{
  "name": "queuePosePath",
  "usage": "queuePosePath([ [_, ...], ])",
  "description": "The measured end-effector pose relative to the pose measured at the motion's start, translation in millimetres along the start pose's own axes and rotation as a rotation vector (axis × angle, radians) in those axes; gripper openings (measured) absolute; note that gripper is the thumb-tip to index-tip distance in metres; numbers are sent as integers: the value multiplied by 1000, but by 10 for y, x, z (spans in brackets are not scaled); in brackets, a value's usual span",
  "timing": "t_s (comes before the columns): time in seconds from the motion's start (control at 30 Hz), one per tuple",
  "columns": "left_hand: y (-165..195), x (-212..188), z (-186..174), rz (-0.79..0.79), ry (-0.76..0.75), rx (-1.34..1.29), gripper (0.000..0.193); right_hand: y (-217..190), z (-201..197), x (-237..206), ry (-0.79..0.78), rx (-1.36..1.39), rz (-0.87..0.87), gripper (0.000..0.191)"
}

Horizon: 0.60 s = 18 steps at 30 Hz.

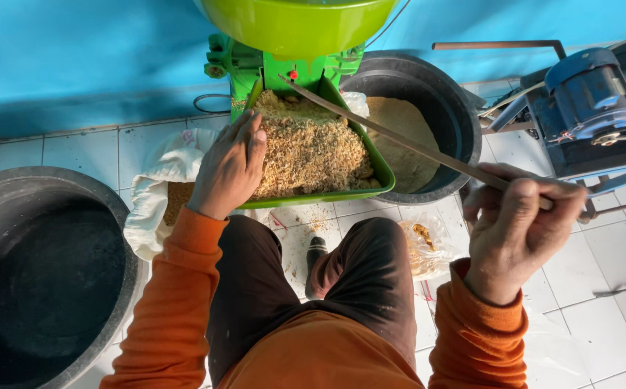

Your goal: The person sits on the floor of a milling shop and scoops roasted peanuts from the machine's green tray into a clear plastic bag, then ties the bag closed. They adjust a sack of ground material and use a scoop to transfer ground peanut meal from the machine's tray into a large black basin.

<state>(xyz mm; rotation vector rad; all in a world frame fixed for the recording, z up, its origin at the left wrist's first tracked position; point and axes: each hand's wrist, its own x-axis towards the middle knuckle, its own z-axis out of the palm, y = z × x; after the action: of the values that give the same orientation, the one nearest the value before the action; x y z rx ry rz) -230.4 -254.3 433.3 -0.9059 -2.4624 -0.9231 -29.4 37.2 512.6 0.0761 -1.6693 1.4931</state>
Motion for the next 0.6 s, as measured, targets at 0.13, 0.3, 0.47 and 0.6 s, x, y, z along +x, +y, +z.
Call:
queuePosePath([
  [0.13, 11, 4, -2, -12, 27, -27, 46, 104, -91, -73, 8, 50, -8, 26],
  [0.3, 45, 37, -19, 2, 18, -2, 44, 222, -232, -116, 18, 103, -26, 25],
  [0.47, 71, 20, -17, 57, -43, 74, 45, 343, -461, -141, 136, 127, -41, 22],
  [0.6, 97, 20, -26, 125, -80, 106, 47, 463, -660, -150, 206, 107, -43, 19],
])
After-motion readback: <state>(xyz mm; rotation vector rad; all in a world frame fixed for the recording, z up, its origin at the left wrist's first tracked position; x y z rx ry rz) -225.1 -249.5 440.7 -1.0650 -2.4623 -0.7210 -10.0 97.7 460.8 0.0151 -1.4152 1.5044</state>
